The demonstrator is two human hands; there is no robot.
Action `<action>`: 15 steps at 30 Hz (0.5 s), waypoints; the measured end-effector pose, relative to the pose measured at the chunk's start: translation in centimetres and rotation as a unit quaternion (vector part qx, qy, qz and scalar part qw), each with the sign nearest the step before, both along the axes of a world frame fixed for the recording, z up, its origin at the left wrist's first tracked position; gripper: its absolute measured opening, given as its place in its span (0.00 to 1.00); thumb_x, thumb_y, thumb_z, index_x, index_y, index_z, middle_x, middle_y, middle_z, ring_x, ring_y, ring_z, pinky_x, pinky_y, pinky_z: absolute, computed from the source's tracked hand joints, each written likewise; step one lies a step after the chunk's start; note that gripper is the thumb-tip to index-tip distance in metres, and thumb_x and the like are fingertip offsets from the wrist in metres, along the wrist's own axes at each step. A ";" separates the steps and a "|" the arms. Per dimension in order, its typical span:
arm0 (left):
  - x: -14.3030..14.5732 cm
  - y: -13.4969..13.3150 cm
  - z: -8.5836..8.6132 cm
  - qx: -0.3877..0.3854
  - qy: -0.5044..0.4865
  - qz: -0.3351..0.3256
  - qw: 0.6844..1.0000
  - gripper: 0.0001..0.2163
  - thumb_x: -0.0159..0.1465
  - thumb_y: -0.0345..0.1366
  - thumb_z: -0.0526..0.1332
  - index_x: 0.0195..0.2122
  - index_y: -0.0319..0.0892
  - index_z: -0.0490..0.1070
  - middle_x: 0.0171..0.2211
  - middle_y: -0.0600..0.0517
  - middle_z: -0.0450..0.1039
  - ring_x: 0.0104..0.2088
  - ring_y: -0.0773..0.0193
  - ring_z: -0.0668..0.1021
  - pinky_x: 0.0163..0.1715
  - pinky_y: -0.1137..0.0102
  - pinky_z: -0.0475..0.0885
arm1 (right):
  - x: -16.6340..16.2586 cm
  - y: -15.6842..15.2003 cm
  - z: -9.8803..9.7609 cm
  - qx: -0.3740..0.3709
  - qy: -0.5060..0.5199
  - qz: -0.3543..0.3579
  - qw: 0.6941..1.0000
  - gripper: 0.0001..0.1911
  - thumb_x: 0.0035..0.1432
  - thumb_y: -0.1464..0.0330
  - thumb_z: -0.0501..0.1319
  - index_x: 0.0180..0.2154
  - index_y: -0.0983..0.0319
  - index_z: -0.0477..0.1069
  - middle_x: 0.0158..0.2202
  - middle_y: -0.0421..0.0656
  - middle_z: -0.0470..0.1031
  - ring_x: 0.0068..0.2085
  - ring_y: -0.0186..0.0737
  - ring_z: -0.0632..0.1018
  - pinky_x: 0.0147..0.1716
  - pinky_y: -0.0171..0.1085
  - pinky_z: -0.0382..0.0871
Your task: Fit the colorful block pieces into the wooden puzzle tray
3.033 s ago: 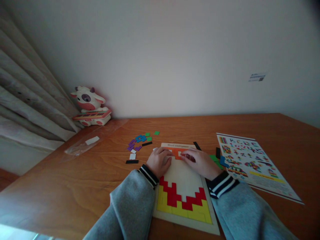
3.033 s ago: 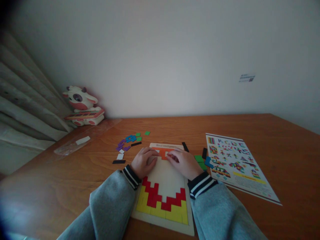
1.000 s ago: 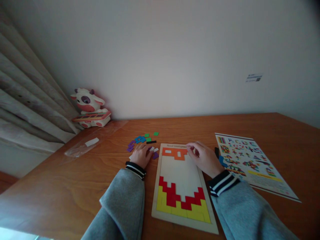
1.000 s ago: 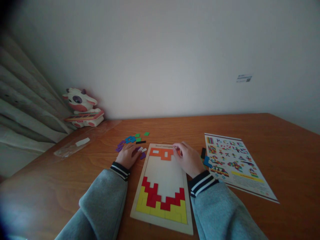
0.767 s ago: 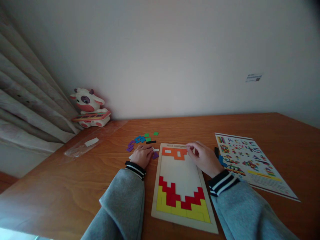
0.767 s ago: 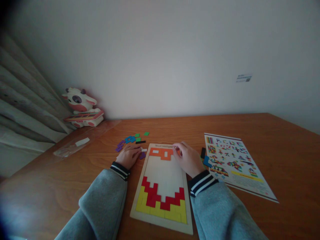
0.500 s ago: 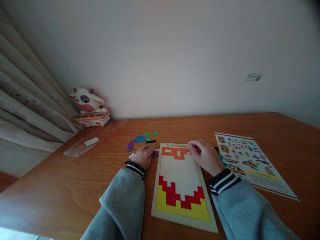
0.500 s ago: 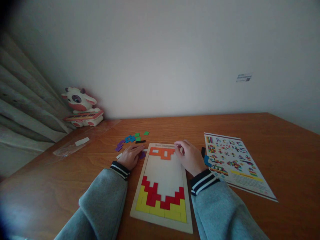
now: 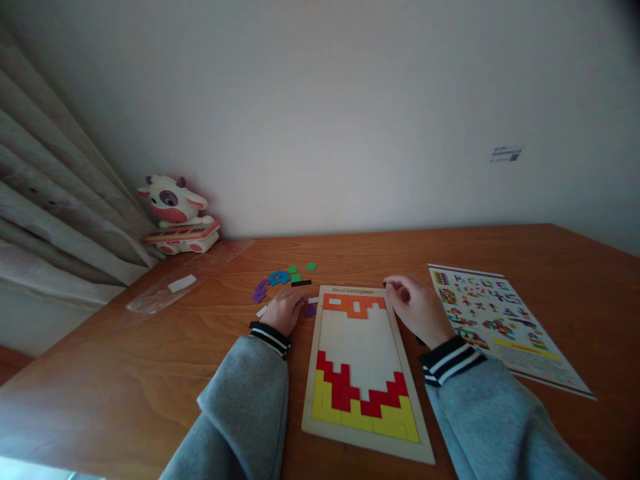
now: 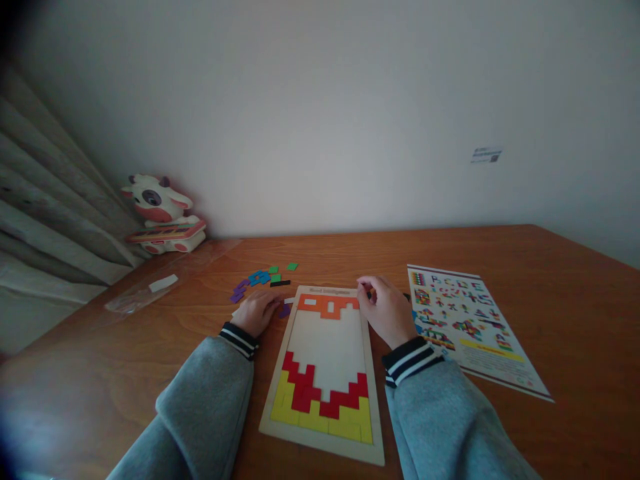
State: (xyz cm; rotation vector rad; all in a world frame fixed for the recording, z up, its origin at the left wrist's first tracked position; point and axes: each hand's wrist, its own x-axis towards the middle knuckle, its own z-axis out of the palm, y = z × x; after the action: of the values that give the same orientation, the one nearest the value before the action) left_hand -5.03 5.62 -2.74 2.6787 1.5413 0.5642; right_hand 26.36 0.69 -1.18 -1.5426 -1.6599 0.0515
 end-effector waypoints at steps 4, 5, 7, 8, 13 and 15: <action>0.2 -0.5 0.7 0.004 0.029 0.080 0.996 0.10 0.67 0.39 0.57 0.45 0.42 0.73 0.45 0.46 0.75 0.48 0.57 0.76 0.51 0.65 0.71 | 0.7 0.1 0.3 0.012 0.017 -0.033 0.999 0.13 0.60 0.61 0.55 0.41 0.60 0.74 0.36 0.46 0.79 0.27 0.38 0.75 0.31 0.38 0.69; 0.2 -0.6 0.9 0.005 0.038 0.112 0.993 0.13 0.67 0.43 0.57 0.44 0.41 0.73 0.44 0.44 0.75 0.47 0.55 0.76 0.49 0.63 0.71 | 0.9 0.2 0.2 0.015 0.021 -0.041 0.999 0.14 0.61 0.61 0.55 0.41 0.61 0.74 0.36 0.46 0.79 0.27 0.38 0.75 0.31 0.38 0.69; 0.2 -0.9 1.1 -0.001 0.057 0.169 0.984 0.19 0.66 0.51 0.55 0.39 0.38 0.74 0.40 0.41 0.75 0.44 0.50 0.77 0.45 0.59 0.73 | 1.3 0.3 0.1 0.018 0.026 -0.052 0.998 0.14 0.61 0.61 0.55 0.42 0.61 0.73 0.37 0.46 0.79 0.27 0.38 0.75 0.31 0.38 0.69; 0.3 -1.0 1.2 -0.008 0.067 0.191 0.979 0.22 0.66 0.54 0.53 0.37 0.38 0.74 0.38 0.40 0.75 0.42 0.49 0.78 0.42 0.58 0.73 | 1.4 0.4 -0.1 0.018 0.027 -0.054 0.998 0.14 0.61 0.61 0.55 0.42 0.61 0.73 0.37 0.46 0.79 0.28 0.38 0.75 0.31 0.38 0.69; 1.3 -1.4 1.5 -0.038 0.108 0.246 0.963 0.27 0.66 0.56 0.48 0.37 0.39 0.76 0.38 0.39 0.76 0.39 0.48 0.79 0.37 0.59 0.73 | 1.2 0.5 -0.7 0.018 0.017 -0.037 0.999 0.14 0.60 0.60 0.55 0.41 0.61 0.74 0.35 0.45 0.79 0.27 0.38 0.75 0.30 0.38 0.68; 2.0 -1.5 1.6 -0.044 0.119 0.251 0.960 0.26 0.67 0.54 0.47 0.38 0.37 0.76 0.39 0.39 0.76 0.40 0.47 0.79 0.38 0.59 0.73 | 1.0 0.6 -0.9 0.017 0.013 -0.029 0.999 0.14 0.60 0.60 0.55 0.41 0.61 0.73 0.35 0.45 0.79 0.26 0.37 0.74 0.29 0.38 0.68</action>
State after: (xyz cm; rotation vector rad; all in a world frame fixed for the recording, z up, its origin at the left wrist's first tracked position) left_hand -3.05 4.13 -1.09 2.3510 2.2715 0.1629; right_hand 27.36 1.26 -2.05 -1.5567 -1.5871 0.0135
